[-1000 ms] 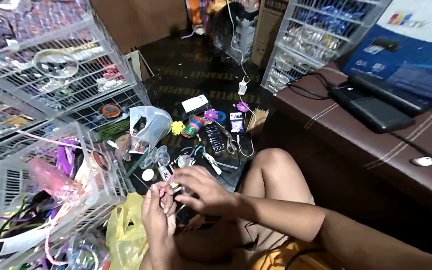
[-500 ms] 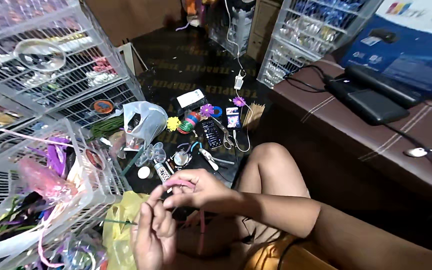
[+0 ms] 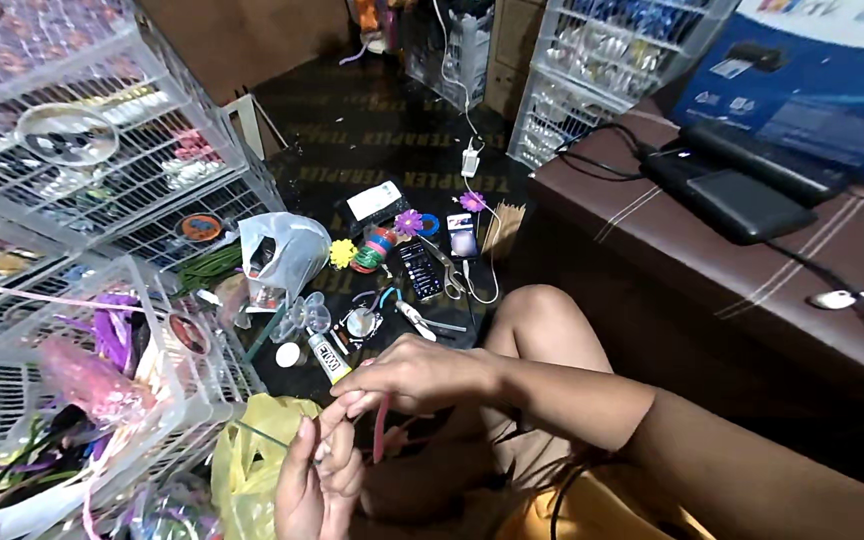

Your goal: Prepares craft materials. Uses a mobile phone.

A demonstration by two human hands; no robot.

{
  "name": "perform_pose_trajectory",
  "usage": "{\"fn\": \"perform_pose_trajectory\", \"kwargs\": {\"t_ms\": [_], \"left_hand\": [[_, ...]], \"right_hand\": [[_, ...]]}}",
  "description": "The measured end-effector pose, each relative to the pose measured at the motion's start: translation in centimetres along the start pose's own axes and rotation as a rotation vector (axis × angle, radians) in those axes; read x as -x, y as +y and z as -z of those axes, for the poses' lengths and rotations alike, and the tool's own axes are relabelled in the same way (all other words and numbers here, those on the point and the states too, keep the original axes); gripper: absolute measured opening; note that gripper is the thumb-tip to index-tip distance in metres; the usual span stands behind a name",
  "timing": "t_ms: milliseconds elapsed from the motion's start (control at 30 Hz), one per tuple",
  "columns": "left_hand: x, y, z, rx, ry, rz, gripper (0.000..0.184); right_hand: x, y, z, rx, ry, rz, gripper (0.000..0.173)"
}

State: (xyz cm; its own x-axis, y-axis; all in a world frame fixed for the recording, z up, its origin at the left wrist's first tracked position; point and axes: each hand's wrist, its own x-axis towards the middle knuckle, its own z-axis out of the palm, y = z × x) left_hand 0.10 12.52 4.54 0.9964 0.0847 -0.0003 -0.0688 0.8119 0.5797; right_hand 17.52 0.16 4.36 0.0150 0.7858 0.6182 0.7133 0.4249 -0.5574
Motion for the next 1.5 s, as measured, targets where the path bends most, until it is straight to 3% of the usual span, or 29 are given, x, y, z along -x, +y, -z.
{"fn": "perform_pose_trajectory", "kwargs": {"t_ms": [133,233,300,400,500,633,767,933,1033,1100,1233,1367,1500], "left_hand": [[0.7,0.5,0.6,-0.065,-0.017,0.018,0.058],[1.9,0.8,0.8,-0.104,0.001,-0.016,0.07],[2.5,0.0,-0.2,-0.24,0.122,-0.077,0.071],[2.8,-3.1,-1.9,-0.49,0.314,-0.086,0.048],[3.0,-4.8,-2.6,-0.619,0.374,-0.017,0.025],[4.4,-5.6,-1.9,-0.726,0.436,-0.011,0.029],[5.3,-5.3,-1.1,-0.862,0.455,0.026,0.028],[5.7,-1.5,-1.0,-1.44,0.377,-0.009,0.025],[5.5,0.4,-0.5,-1.613,0.411,-0.016,0.024],[4.7,1.0,0.4,-1.653,0.493,-0.116,0.023],[1.0,1.8,2.1,-1.415,0.668,-0.387,0.022],[-3.9,2.0,4.7,-1.144,0.823,-0.471,0.023],[-7.4,1.5,8.5,-1.021,0.864,-0.458,0.026]], "right_hand": [[0.3,0.5,0.9,0.13,-0.09,0.001,0.023],[0.5,0.4,1.8,0.106,0.07,-0.121,0.027],[0.0,-0.5,2.4,-0.075,0.166,-0.244,0.032],[-0.7,-1.8,2.2,-0.309,0.022,-0.28,0.035],[-0.8,-1.5,1.7,-0.356,-0.135,-0.214,0.012],[0.6,-1.1,0.9,-0.249,-0.158,-0.203,0.012],[1.2,-0.9,1.7,-0.299,-0.301,-0.194,0.011],[1.1,-0.3,3.9,-0.211,-0.317,-0.206,0.013],[1.1,0.8,5.4,-0.191,-0.295,-0.375,0.016],[1.2,2.0,5.8,-0.197,-0.211,-0.494,0.017],[1.3,5.8,7.8,-0.12,-0.03,-0.675,0.026],[2.5,14.6,11.7,-0.079,0.19,-1.073,0.037],[8.3,24.9,13.3,-0.026,0.463,-1.534,0.046]]}}
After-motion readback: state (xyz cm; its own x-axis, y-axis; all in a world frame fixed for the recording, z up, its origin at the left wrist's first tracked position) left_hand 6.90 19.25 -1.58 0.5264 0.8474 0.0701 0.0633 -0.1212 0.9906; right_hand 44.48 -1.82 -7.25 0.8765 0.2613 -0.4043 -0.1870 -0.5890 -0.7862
